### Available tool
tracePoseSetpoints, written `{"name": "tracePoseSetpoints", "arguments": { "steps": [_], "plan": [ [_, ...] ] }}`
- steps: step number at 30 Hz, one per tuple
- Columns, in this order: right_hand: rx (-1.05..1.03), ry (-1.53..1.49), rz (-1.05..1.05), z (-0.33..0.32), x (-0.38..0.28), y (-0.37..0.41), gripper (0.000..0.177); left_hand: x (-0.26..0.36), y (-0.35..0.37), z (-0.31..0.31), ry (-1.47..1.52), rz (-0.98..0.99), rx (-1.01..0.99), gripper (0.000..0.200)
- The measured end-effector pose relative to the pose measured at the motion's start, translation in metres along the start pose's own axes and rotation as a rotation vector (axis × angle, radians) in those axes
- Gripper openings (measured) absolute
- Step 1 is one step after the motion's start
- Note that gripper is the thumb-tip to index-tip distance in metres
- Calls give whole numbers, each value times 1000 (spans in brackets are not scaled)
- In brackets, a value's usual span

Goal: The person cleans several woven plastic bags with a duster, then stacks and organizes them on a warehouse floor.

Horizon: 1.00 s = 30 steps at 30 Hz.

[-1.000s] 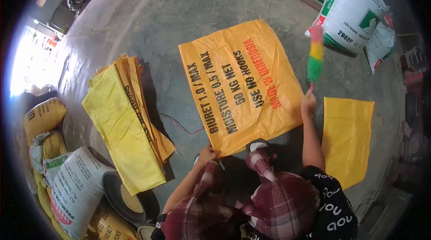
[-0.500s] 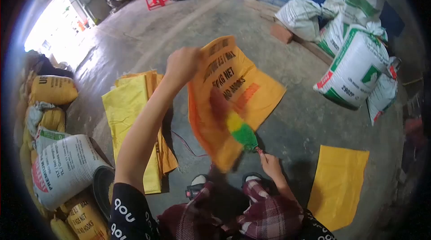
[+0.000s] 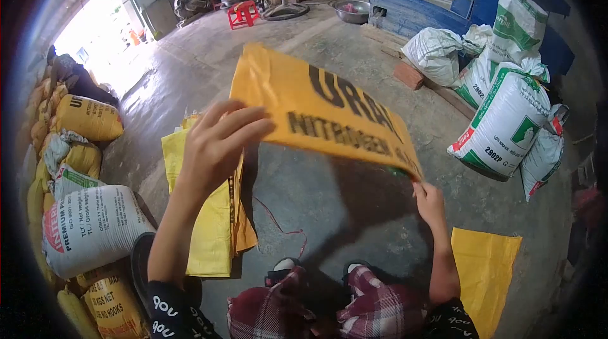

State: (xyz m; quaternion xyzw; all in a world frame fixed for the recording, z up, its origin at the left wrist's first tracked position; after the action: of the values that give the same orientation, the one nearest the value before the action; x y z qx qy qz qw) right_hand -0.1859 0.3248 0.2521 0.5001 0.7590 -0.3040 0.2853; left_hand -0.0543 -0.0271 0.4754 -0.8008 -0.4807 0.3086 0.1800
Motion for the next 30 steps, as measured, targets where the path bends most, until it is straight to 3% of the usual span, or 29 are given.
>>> {"name": "tracePoseSetpoints", "arguments": {
  "steps": [4, 5, 7, 10, 13, 15, 17, 19, 20, 25, 28, 30],
  "plan": [
    [15, 173, 156, 5, 41, 47, 30, 10, 86, 52, 243, -266, -62, 24],
    [0, 184, 168, 8, 57, 60, 30, 23, 106, 65, 271, -291, -81, 25],
    [33, 494, 342, 14, 95, 84, 32, 57, 148, 99, 341, -347, -153, 25],
    [46, 571, 536, 3, 139, 129, 31, 112, 206, 155, 461, -415, -325, 24],
    [333, 527, 662, -12, 146, 204, 30, 154, 235, 192, 542, -428, -464, 26],
    [552, 527, 586, -7, 172, 258, 28, 177, 244, 201, 624, -418, -519, 29],
    [481, 500, 650, 12, 137, 270, 29, 194, 256, 212, 685, -468, -562, 28],
    [409, 470, 156, 47, 141, 276, 27, 206, 264, 231, 735, -492, -585, 26],
    [418, 479, 164, 53, 142, 283, 27, 213, 270, 241, 746, -462, -573, 24],
    [-177, 278, 294, 99, 114, 258, 26, 236, 278, 271, 817, -290, -464, 19],
    [-566, 147, 334, 115, 107, 222, 26, 237, 285, 272, 741, -300, -375, 18],
    [-831, 51, 369, 126, 102, 204, 27, 230, 287, 265, 715, -320, -436, 17]
  ]
}}
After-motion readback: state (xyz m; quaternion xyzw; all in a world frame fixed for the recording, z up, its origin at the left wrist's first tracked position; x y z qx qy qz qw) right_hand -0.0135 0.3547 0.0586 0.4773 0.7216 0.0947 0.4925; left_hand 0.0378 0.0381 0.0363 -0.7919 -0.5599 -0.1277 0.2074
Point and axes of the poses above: each hand's wrist, its own y-axis away from the middle knuckle, its own z-axis out of the palm, x = y × z, the point moved 1 cm from there along -y, towards the middle knuckle, and after that the axes turned 5 degrees about -x, right-handed, at the moved point
